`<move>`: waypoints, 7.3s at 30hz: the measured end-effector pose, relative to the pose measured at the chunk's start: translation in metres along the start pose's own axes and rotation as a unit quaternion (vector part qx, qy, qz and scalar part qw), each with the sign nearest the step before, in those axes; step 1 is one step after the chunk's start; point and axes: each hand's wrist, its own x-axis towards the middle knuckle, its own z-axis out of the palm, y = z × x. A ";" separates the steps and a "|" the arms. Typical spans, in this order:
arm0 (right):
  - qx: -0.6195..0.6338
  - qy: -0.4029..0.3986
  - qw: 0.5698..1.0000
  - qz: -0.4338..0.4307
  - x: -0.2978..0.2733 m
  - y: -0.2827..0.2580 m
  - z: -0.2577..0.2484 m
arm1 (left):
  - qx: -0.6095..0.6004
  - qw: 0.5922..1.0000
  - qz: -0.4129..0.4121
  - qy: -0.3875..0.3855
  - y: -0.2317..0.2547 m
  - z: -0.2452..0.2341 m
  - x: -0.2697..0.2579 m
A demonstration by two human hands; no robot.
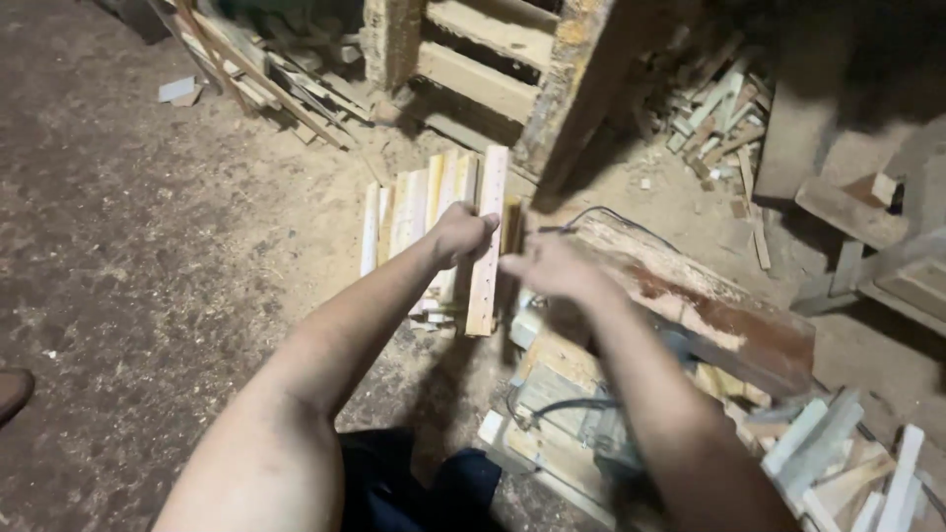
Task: Drilling holes into small wooden slats using a bench-mounted drill and a positioning jig.
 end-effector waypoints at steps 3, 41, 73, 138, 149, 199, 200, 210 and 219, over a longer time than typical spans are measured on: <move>0.327 -0.044 0.943 0.048 0.076 0.026 0.094 | -0.070 0.995 -0.020 0.070 -0.061 -0.017 0.049; 0.365 0.257 0.892 0.065 -0.094 0.280 -0.011 | 0.380 0.871 0.189 -0.247 0.070 0.265 -0.067; 0.123 0.167 0.885 0.417 -0.202 0.400 0.137 | 0.656 0.584 0.271 -0.394 -0.001 0.428 -0.143; 0.573 0.158 0.751 0.287 -0.209 0.379 0.054 | 0.719 0.568 0.244 -0.317 0.040 0.403 -0.054; 0.461 0.208 0.800 0.324 -0.220 0.315 0.022 | 0.700 0.580 0.233 -0.346 0.038 0.390 -0.039; 0.481 0.196 0.800 0.300 -0.187 0.348 0.046 | 0.679 0.582 0.286 -0.344 0.065 0.379 -0.050; 0.475 0.204 0.805 0.291 -0.187 0.341 0.041 | 0.683 0.580 0.286 -0.340 0.064 0.380 -0.048; 0.220 0.238 0.878 0.352 -0.160 0.348 0.056 | 0.629 0.633 0.257 -0.371 0.080 0.376 -0.044; 0.231 0.282 0.875 0.318 -0.166 0.323 0.055 | 0.546 0.709 0.254 -0.367 0.072 0.374 -0.020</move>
